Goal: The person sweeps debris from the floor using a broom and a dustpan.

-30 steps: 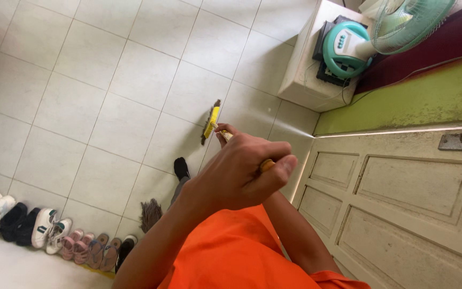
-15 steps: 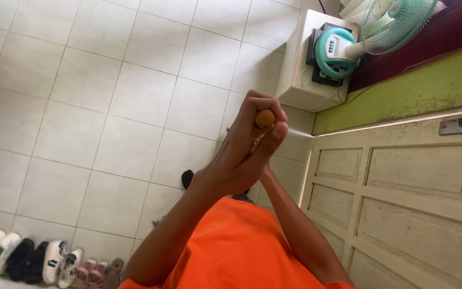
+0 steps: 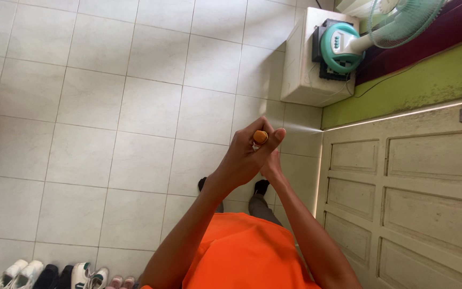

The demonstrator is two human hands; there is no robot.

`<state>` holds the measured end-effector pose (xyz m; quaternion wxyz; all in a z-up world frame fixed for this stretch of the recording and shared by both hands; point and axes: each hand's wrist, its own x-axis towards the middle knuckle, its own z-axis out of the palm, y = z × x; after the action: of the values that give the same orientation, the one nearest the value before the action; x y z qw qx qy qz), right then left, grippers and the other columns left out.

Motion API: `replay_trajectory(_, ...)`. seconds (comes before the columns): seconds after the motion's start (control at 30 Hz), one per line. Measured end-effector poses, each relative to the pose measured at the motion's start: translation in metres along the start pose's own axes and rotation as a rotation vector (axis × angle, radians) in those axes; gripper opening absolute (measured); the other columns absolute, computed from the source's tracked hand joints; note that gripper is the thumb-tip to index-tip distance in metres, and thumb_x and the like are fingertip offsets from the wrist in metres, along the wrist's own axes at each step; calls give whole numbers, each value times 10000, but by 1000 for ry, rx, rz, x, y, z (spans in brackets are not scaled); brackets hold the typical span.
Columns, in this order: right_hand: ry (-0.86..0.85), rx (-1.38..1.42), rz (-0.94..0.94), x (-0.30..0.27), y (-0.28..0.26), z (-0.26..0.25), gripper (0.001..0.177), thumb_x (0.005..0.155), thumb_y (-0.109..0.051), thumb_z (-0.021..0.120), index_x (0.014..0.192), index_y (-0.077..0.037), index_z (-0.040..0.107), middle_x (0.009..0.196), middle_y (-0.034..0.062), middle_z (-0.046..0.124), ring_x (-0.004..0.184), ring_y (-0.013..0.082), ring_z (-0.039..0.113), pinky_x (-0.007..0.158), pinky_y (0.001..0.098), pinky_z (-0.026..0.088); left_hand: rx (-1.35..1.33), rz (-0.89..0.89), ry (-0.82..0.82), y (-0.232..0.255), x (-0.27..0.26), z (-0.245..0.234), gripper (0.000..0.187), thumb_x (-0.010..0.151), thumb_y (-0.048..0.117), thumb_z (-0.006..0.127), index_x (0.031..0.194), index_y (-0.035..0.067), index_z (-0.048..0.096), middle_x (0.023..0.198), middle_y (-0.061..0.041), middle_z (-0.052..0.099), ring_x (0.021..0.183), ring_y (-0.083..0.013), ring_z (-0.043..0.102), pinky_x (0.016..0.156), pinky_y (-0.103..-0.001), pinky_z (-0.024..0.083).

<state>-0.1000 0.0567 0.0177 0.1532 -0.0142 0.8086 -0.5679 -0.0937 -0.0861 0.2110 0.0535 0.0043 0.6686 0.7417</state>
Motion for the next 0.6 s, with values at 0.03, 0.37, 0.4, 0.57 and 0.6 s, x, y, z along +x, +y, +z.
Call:
replay_trajectory(0.03, -37, -56, 27, 1, -1, 9, 243, 949, -266, 599, 1104, -107, 503, 967, -9, 512, 897, 136, 540, 741, 338, 504, -1, -4, 2, -5, -2, -7, 434, 1030, 458, 610, 847, 76, 516, 646, 36, 440, 618, -53, 389, 538, -247, 360)
replay_trajectory(0.37, -179, 92, -29, -13, -12, 70, 347, 1010, -431, 526, 1082, -96, 472, 921, 24, 547, 819, 136, 577, 698, 318, 512, 126, 3, 96, 1, -36, -55, 405, 1065, 344, 602, 828, 58, 442, 616, -23, 426, 592, -111, 360, 515, -291, 382)
replay_trajectory(0.4, -226, 238, 39, -16, -11, 74, 364, 1055, -458, 482, 1056, -94, 466, 916, 19, 547, 823, 121, 582, 697, 312, 521, 140, 12, 90, 5, -39, -55, 394, 1063, 345, 598, 840, 58, 443, 615, -39, 458, 583, -124, 383, 518, -295, 404)
replay_trajectory(0.57, -290, 993, 264, -42, -10, 86, 374, 1113, -453, 442, 1069, -85, 495, 960, 9, 552, 877, 90, 570, 746, 293, 503, 218, 46, 86, 18, -51, -49, 373, 1039, 330, 608, 841, 54, 455, 594, -93, 474, 520, -193, 418, 500, -334, 414)
replay_trajectory(0.6, -318, 917, 189, -45, -13, 83, 401, 1077, -467, 434, 1072, -78, 532, 963, 22, 585, 869, 105, 584, 741, 318, 524, 224, 37, 68, 19, -54, -46, 374, 1032, 328, 606, 836, 52, 448, 584, -102, 485, 501, -217, 430, 491, -352, 415)
